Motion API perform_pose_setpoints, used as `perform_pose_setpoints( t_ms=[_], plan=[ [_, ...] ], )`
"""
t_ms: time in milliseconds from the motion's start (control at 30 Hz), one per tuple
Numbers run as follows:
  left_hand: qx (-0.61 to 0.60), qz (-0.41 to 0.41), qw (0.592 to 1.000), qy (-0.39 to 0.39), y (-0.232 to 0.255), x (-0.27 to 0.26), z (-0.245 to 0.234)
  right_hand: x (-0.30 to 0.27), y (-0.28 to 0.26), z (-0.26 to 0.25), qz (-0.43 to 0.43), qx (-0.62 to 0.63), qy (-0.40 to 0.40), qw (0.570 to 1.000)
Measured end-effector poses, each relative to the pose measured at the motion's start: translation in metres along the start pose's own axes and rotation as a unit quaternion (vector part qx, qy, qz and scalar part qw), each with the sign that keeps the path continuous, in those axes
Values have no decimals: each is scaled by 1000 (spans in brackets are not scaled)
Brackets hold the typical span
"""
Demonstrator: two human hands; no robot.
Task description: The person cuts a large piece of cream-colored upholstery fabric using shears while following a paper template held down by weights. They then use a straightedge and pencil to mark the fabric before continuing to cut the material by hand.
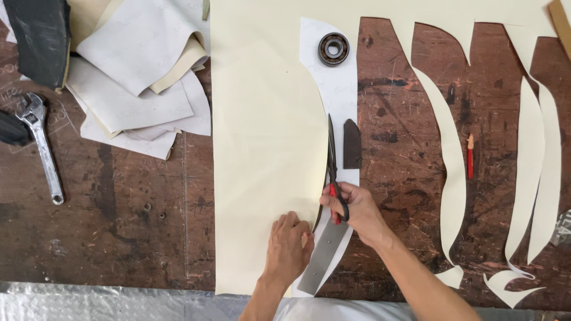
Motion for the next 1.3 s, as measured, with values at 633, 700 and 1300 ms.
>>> perform_pose_setpoints(
  t_ms=[633, 700, 1300],
  plan=[
    [-10, -32, 999, 2, 1, 3, 0, 31, -30, -25, -2, -61, -16, 998],
    [-11, -37, 999, 4, 0, 3, 1, 29, -30, -26, 4, -65, -8, 998],
    [8, -61, 998, -16, -3, 5, 5, 55, -59, -48, 52, -132, -30, 989]
  ],
)
Point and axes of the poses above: each hand's wrist, its own x-axis towards the middle knuckle, its own z-axis out of the palm, y = z × x, the point moved 8 cm from there along x, towards the middle knuckle, and after that the axes turned 10 degrees about -x, right-handed, at the moved point
